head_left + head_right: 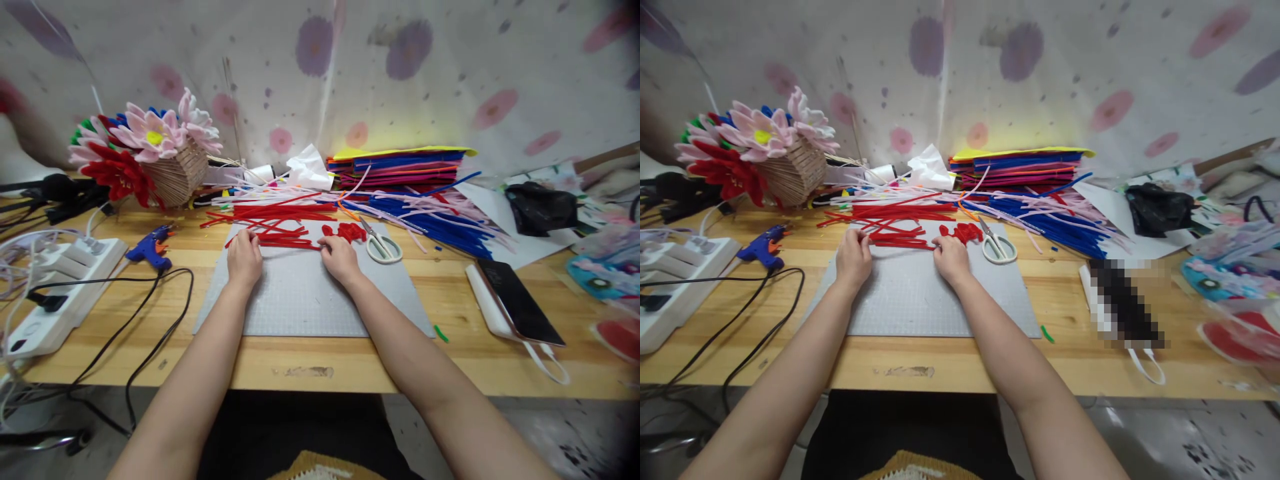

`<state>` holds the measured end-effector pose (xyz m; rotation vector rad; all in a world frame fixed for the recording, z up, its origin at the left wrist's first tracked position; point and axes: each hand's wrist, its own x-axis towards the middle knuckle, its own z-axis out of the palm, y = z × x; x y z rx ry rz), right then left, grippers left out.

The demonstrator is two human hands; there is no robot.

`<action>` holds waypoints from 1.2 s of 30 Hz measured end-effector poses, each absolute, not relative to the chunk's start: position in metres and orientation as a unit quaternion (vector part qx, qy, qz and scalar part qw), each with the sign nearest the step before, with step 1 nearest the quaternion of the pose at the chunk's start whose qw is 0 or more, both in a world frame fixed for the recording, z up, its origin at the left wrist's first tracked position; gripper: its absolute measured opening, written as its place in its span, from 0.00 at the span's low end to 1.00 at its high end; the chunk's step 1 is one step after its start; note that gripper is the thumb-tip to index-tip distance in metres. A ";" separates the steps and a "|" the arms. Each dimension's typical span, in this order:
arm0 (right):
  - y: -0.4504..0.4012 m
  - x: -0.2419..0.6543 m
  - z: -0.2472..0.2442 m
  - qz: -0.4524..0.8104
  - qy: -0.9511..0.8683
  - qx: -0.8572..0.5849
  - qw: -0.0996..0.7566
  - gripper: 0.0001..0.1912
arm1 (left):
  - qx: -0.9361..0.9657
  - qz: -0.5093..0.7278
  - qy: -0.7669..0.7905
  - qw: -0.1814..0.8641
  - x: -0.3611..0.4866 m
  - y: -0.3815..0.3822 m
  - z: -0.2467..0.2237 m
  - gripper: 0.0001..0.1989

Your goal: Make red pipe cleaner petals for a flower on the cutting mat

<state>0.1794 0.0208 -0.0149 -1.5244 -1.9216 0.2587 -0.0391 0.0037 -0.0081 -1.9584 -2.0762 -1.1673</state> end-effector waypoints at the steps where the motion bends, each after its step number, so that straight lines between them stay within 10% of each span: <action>1: 0.021 0.181 -0.012 0.090 -0.729 -0.576 0.358 0.17 | -0.619 -0.393 -0.680 0.023 -0.040 0.003 -0.008 0.07; 6: 0.037 0.223 -0.005 0.025 -0.620 -0.627 0.471 0.27 | -0.548 -0.437 -0.713 -0.020 -0.042 0.001 -0.009 0.08; 36: 0.038 0.228 -0.003 0.027 -0.705 -0.593 0.387 0.21 | -0.517 -0.505 -0.689 -0.057 -0.046 0.004 -0.015 0.08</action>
